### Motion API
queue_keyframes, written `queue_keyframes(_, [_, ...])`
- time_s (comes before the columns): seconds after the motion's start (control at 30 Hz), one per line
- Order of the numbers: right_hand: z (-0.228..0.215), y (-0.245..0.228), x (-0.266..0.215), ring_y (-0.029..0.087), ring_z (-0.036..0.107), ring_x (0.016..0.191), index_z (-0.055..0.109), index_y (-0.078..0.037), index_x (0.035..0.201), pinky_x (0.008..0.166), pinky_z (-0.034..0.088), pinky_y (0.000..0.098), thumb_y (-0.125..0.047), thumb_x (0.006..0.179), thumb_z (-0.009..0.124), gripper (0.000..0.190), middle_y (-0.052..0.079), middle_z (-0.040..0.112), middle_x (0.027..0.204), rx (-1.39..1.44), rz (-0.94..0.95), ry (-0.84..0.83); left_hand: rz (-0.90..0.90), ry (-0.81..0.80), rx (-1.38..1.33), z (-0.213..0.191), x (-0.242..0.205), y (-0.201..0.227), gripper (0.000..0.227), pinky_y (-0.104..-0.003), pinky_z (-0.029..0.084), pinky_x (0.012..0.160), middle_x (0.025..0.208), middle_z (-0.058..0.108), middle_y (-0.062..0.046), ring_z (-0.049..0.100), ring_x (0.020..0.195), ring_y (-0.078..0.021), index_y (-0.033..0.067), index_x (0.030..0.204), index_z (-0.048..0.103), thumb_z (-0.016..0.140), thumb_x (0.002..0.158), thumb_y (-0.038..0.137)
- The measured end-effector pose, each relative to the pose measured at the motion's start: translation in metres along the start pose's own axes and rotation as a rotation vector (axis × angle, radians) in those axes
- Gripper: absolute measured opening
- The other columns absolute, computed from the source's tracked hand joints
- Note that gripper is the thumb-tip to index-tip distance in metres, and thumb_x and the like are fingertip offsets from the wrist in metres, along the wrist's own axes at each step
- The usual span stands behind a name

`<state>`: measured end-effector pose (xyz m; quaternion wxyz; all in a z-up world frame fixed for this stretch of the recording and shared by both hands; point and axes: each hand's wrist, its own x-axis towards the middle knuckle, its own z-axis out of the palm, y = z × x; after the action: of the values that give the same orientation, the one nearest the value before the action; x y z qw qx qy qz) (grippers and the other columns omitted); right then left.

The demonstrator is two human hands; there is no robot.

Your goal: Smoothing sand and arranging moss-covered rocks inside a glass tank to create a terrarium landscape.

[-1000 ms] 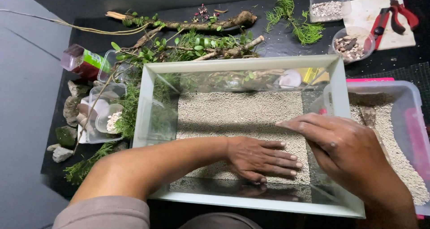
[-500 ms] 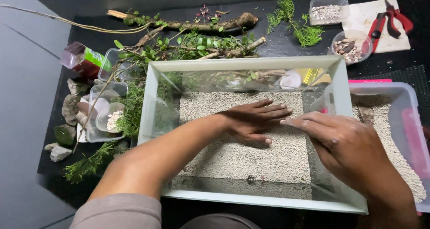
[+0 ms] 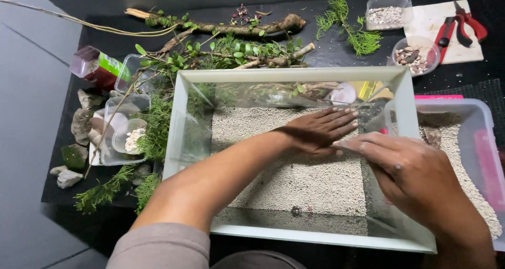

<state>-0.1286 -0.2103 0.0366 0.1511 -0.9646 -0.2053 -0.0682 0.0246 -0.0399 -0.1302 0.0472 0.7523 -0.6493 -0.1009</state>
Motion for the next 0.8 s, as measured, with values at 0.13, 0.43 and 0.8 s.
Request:
queue_keyframes(0.13, [-0.004, -0.001, 0.003, 0.025, 0.072, 0.101, 0.070, -0.028, 0.122, 0.075, 0.054, 0.0395, -0.012, 0.088, 0.060, 0.038, -0.007, 0.075, 0.124, 0.021, 0.000, -0.025, -0.050, 0.164, -0.049, 0.018, 0.000, 0.009, 0.087, -0.047, 0.005, 0.132, 0.170, 0.012, -0.023, 0.013, 0.160, -0.0346, 0.0037, 0.163, 0.012, 0.016, 0.103, 0.066])
queue_keyframes(0.43, [-0.008, -0.005, 0.005, 0.021, 0.072, 0.098, 0.070, -0.034, 0.126, 0.071, 0.054, 0.0375, -0.012, 0.089, 0.058, 0.045, -0.011, 0.075, 0.124, 0.035, 0.034, -0.028, 0.131, 0.219, -0.035, 0.000, -0.068, 0.020, 0.087, -0.052, 0.020, 0.131, 0.169, 0.022, -0.021, 0.027, 0.159, -0.0375, 0.0089, 0.161, 0.031, 0.016, 0.099, 0.069])
queue_keyframes(0.8, [-0.010, -0.005, 0.003, 0.023, 0.072, 0.096, 0.070, -0.030, 0.124, 0.068, 0.053, 0.0384, -0.008, 0.089, 0.058, 0.043, -0.009, 0.075, 0.121, 0.014, 0.021, -0.024, 0.236, 0.063, 0.035, 0.014, -0.056, 0.058, 0.083, -0.050, -0.002, 0.132, 0.172, -0.007, -0.024, -0.001, 0.162, -0.0333, 0.0127, 0.167, -0.003, 0.012, 0.108, 0.069])
